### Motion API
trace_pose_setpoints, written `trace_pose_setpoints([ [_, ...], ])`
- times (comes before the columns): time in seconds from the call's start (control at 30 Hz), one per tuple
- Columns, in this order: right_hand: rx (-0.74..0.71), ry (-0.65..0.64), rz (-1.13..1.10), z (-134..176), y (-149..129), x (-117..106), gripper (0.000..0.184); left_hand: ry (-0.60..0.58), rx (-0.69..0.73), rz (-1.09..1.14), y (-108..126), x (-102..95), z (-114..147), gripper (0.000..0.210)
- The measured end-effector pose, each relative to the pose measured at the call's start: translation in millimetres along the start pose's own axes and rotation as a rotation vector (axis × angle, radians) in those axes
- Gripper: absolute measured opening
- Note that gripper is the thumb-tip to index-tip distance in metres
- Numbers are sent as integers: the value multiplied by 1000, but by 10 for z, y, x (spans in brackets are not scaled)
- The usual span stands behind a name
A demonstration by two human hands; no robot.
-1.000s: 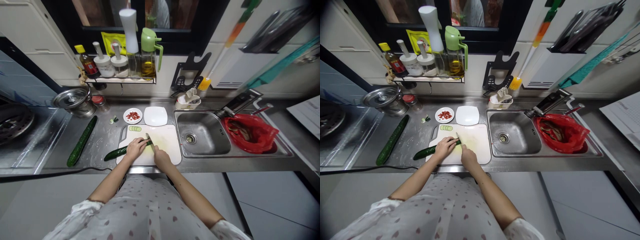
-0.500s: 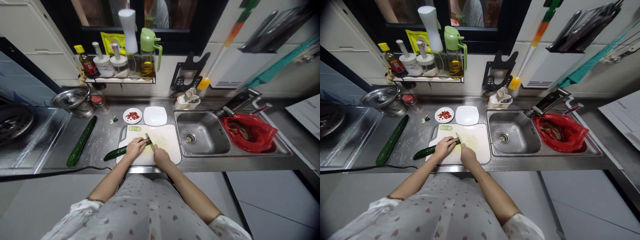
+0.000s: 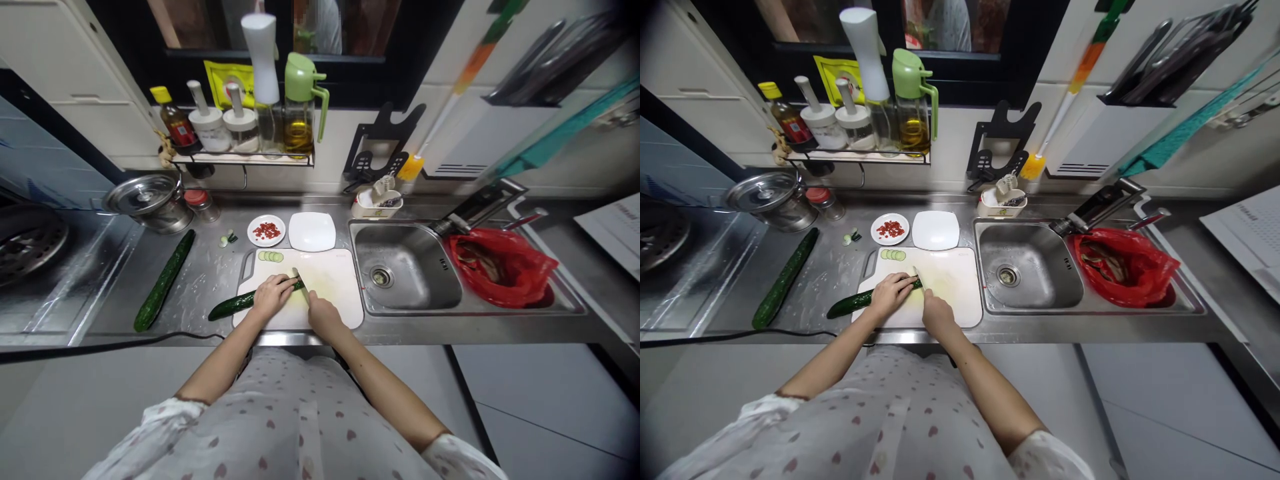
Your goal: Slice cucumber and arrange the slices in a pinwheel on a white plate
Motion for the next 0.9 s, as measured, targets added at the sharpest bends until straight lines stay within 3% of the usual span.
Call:
trace_pose_setpoints([
  [0.6, -7, -7, -36, -181, -119, -40, 35, -7, 1, 12, 14, -19, -5, 31],
  [0.9, 14, -32, -10, -32, -22, 89, 32, -7, -11, 22, -11, -5, -6, 31],
])
Point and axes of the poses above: each hand's wrist, its own z-axis away from the middle knuckle, its own x-axis out of the palm, y = z × x, the point moved 10 cm from there along -z, towards the middle knuckle, and after that the axes turned 1 degree about x, right-handed, at the moved point
